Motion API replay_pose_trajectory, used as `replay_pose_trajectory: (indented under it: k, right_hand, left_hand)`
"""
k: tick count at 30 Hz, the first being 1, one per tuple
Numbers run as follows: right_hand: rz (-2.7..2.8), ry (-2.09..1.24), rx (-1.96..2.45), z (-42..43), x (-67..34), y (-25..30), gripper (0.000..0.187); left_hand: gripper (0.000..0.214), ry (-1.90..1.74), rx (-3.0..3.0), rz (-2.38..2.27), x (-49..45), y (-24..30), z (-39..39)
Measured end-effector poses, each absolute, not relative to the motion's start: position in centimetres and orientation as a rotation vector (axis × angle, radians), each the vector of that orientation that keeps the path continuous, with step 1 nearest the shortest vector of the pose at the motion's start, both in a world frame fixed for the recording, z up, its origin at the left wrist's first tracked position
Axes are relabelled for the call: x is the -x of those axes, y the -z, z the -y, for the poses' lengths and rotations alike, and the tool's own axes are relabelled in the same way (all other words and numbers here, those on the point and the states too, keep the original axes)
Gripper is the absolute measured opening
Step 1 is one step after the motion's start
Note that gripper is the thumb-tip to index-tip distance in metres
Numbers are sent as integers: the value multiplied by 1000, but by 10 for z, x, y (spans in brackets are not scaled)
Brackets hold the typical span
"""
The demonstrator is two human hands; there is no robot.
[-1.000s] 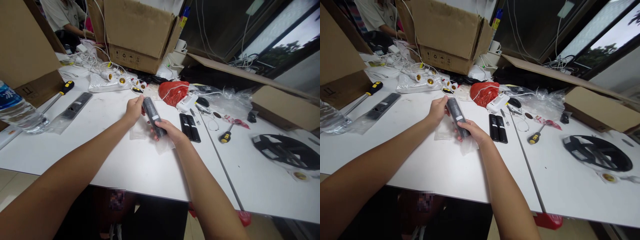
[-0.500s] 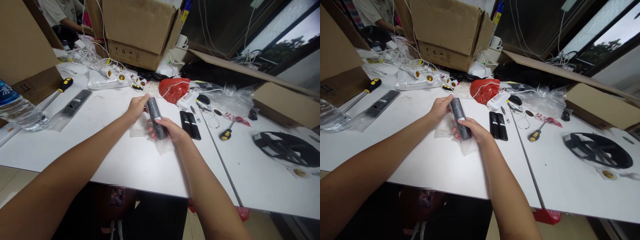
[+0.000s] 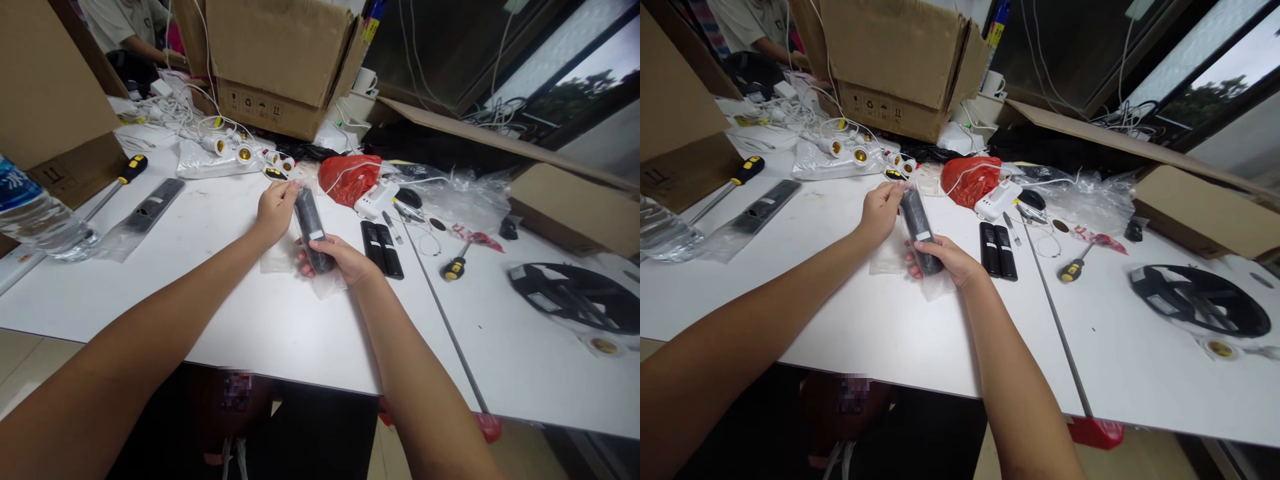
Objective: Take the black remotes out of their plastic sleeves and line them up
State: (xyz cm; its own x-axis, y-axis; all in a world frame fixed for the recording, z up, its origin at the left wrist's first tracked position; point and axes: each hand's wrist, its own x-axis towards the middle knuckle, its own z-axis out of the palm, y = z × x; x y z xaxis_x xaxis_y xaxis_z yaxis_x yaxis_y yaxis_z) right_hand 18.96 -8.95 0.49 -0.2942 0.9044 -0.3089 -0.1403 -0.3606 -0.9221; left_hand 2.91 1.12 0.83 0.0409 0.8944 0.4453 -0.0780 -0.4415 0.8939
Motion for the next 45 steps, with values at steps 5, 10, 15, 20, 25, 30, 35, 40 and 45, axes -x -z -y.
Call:
replay_pose_trajectory:
  k: [5,10,15,20,25,30,35,40,45]
  right_hand:
    - [1046,-1750,1189,91,-190,-6,34]
    - [1029,-1741,1178,91,-189,-6,30]
    - [1005,-1703,1201,90,-188,-5,27]
    - [1028,-1711,1180,89,-190,-4,28]
    - [1035,-1726,1173,89,-191,-4,28]
    - [1007,-1751,1167,89,-190,-5,26]
    - [932,-1705,1166,86,-191,-3,23]
    - [952,-1741,1122,85,-193,-1,23]
    - [1007,-1773,1127,88,-192,-4,29]
  left_hand:
    - [42,-1512,-1487,-886,-30,-5,-8]
    - [48,-1326,-1222,-826,-35,-7,-9]
    - [37,-1155,-1229,-794,-35,-4,-10]
    - [38,-1424,-1565,-823,-32,1,-13]
    - [48,-1455,-1693,-857,-28,-1,-10]
    - [47,-1391,-1483,-871,-30,-3,-10]
    - [43,-1175,-1377,-879,-34,3,-13]
    - [39,-1318,-1387,-891,-36,5,-13]
    - [54,-1334,-1292,-884,-38,-3,-10]
